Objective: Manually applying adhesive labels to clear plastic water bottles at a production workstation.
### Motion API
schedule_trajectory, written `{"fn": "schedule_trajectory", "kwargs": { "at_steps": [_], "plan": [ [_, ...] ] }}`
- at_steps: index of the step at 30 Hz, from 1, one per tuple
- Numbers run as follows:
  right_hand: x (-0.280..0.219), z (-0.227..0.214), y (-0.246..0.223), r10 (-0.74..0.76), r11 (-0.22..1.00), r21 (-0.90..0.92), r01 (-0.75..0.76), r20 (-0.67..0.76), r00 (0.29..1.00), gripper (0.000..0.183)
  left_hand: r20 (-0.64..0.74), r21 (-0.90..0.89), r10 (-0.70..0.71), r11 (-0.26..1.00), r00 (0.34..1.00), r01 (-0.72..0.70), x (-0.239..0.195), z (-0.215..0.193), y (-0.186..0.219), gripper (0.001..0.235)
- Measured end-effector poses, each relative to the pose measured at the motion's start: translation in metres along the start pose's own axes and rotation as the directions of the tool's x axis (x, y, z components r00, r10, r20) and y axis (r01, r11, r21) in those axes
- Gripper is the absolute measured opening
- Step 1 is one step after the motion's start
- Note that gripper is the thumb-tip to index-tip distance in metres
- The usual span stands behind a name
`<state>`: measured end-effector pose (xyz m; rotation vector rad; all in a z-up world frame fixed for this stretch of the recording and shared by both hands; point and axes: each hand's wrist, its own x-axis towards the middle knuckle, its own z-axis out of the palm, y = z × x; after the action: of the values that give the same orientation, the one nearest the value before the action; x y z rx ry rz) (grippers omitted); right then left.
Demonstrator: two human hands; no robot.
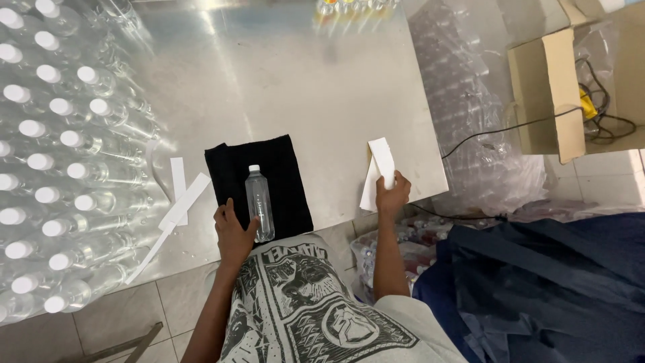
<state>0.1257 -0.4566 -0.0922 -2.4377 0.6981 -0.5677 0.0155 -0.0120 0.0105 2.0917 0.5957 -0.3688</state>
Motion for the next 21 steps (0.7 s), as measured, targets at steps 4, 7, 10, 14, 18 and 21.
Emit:
{"fn": "schedule_trajectory", "kwargs": {
  "at_steps": [4,7,10,14,18,21],
  "plan": [
    [-0.009,-0.01,-0.029,0.216,0.932,0.298,-0.207,0.003,0.976,0.05,-0.004,-0.116,0.097,0.989,0.995,-0.097,-0.006,-0.003,0.013,0.078],
    [-0.046,-0.004,-0.082,0.278,0.514,0.762,-0.393,0.285,0.917,0.04,0.027,-0.454,0.21,0.874,0.977,-0.176,0.001,0.01,0.02,0.055],
    [-0.101,0.004,-0.136,-0.006,0.13,0.755,-0.643,0.649,0.761,0.04,0.116,-0.718,0.36,0.675,0.926,-0.172,0.004,0.022,0.05,0.054],
    [-0.145,-0.02,-0.194,-0.394,0.601,0.722,-0.341,0.64,0.66,0.058,0.037,-0.834,0.417,0.514,0.908,-0.202,0.011,0.037,0.078,0.07],
    [-0.075,0.005,-0.13,-0.192,0.896,0.444,0.014,0.359,0.914,0.04,-0.008,-0.932,0.265,0.348,0.964,-0.103,0.023,0.044,0.042,0.036],
    [0.011,0.039,-0.017,-0.139,0.952,-0.264,0.157,0.087,0.987,0.098,0.045,-0.952,0.203,0.307,0.978,-0.02,0.017,0.036,0.013,0.033]
  ]
}}
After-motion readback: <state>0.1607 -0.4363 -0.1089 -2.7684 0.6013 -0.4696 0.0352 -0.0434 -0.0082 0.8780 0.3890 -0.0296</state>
